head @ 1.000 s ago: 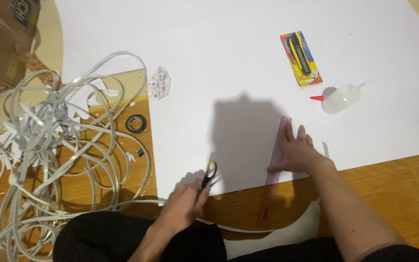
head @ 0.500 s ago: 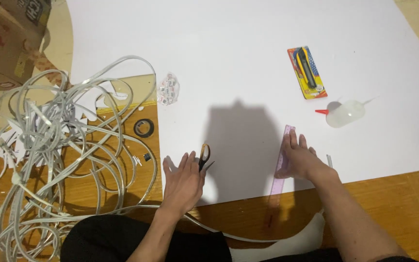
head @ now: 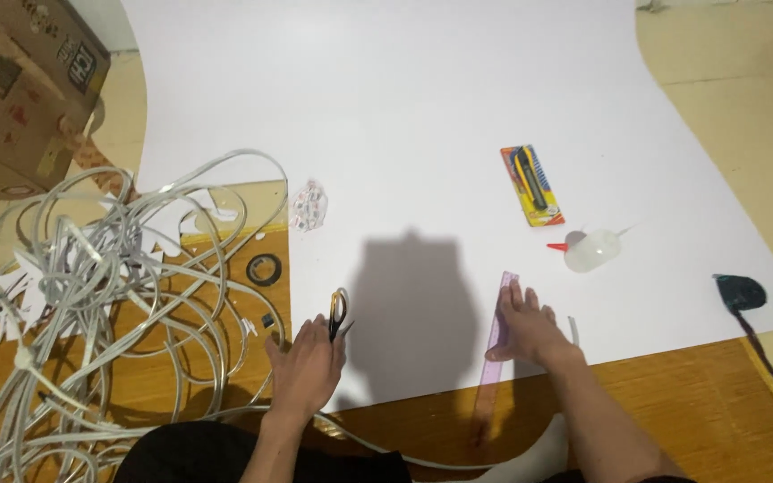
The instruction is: The person sits on the floor and uses a ruler and scissors to cut a large white sheet. They then open a package containing a utility knife and use it to cut the sheet along the ruler's edge.
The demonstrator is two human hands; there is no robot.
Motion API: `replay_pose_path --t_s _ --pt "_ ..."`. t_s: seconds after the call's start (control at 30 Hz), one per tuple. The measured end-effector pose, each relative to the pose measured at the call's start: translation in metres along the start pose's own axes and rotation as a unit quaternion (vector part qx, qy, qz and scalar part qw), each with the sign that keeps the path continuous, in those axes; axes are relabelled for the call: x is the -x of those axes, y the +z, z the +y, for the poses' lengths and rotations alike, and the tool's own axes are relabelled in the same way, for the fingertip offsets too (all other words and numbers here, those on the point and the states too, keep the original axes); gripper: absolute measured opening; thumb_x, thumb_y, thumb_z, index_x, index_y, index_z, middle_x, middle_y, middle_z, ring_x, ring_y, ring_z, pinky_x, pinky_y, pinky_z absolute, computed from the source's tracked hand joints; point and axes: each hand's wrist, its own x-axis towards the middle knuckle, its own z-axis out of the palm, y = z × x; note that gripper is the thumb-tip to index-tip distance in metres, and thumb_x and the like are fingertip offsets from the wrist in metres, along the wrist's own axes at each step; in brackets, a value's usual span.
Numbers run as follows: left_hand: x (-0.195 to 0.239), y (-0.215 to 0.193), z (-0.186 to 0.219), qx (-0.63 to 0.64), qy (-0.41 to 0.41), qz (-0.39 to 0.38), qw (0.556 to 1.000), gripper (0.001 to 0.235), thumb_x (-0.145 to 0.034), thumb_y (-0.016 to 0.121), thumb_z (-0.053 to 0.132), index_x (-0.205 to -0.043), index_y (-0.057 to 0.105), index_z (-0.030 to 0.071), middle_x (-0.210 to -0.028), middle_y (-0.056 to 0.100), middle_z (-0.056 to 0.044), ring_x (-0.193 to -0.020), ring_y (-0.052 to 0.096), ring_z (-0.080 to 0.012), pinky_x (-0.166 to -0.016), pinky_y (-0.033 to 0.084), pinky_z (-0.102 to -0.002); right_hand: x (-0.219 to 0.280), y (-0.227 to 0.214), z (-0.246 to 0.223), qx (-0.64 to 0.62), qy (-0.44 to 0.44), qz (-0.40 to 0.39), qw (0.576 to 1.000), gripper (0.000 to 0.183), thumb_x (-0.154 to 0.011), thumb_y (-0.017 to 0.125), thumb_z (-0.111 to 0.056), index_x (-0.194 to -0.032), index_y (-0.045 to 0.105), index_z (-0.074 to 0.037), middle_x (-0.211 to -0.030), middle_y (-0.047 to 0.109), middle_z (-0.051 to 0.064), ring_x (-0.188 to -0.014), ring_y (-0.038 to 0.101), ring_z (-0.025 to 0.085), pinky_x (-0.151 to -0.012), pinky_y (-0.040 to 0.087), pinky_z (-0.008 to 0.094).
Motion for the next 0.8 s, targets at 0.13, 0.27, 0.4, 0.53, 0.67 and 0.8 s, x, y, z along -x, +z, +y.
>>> replay_pose_path --t_s 0.13,0.27,0.4,0.53,0.67,0.8 --pt "-0.001 -0.004 0.005 0.008 -0.025 -0.048 0.998 0.046 -0.092 0.034 0.037 -0.124 0.044 0.005 -0.139 0.037 -0.010 -0.133 0.031 -0.0245 -0.105 0.012 -0.072 -0.009 0.011 0.008 0.004 -0.002 0.005 1.000 0.125 -0.059 0.088 -0.049 -0.144 0.004 -0.012 -0.154 -0.007 0.007 -0.140 0.001 0.034 -0.108 0.020 0.054" --pt "0.000 0.006 0.006 -0.039 0.023 -0.049 0.998 0.035 -0.093 0.036 0.035 -0.115 0.048 0.012 -0.134 0.041 -0.016 -0.128 0.035 -0.0357 -0.103 0.011 -0.075 0.001 0.002 -0.001 0.015 0.002 0.006 1.000 0.128 -0.059 0.088 -0.052 -0.144 0.001 -0.012 -0.154 -0.006 0.008 -0.140 -0.001 0.032 -0.110 0.015 0.055" --pt "0.009 0.008 0.012 -0.033 0.206 0.094 0.973 0.018 -0.092 0.050 0.023 -0.081 0.059 0.011 -0.075 0.057 -0.005 -0.069 0.052 -0.0218 -0.083 0.031 -0.047 0.022 -0.013 -0.022 0.064 0.026 0.015 0.997 0.120 -0.065 0.076 -0.065 -0.144 0.004 -0.010 -0.153 -0.002 0.009 -0.140 -0.002 0.032 -0.110 0.009 0.056" --pt "-0.018 -0.062 0.031 0.052 -0.012 -0.232 0.971 0.026 -0.097 0.043 0.029 -0.097 0.061 0.011 -0.090 0.062 -0.005 -0.084 0.060 -0.0184 -0.097 0.041 -0.040 0.036 -0.015 -0.053 0.062 0.052 0.021 0.996 0.113 -0.074 0.053 -0.076 -0.142 0.003 -0.001 -0.149 0.002 0.024 -0.137 0.000 0.044 -0.106 0.003 0.063" --pt "-0.061 -0.067 -0.009 0.145 0.062 -0.141 0.977 0.027 -0.095 0.034 0.031 -0.101 0.052 0.011 -0.069 0.056 -0.002 -0.052 0.052 -0.0115 -0.046 0.046 -0.027 0.034 0.003 -0.091 0.063 0.085 0.075 0.992 0.116 -0.076 0.036 -0.086 -0.137 0.011 0.009 -0.142 0.011 0.036 -0.134 0.008 0.047 -0.107 0.002 0.060" --pt "-0.071 -0.085 -0.033 0.216 -0.020 -0.024 0.976 0.034 -0.096 0.036 0.025 -0.107 0.055 -0.002 -0.083 0.065 -0.023 -0.061 0.067 -0.0305 -0.057 0.052 -0.046 0.042 0.005 -0.145 0.068 0.151 0.147 0.975 0.082 -0.085 0.042 -0.054 -0.130 0.026 0.012 -0.132 0.036 0.034 -0.130 0.028 0.045 -0.106 -0.003 0.061"
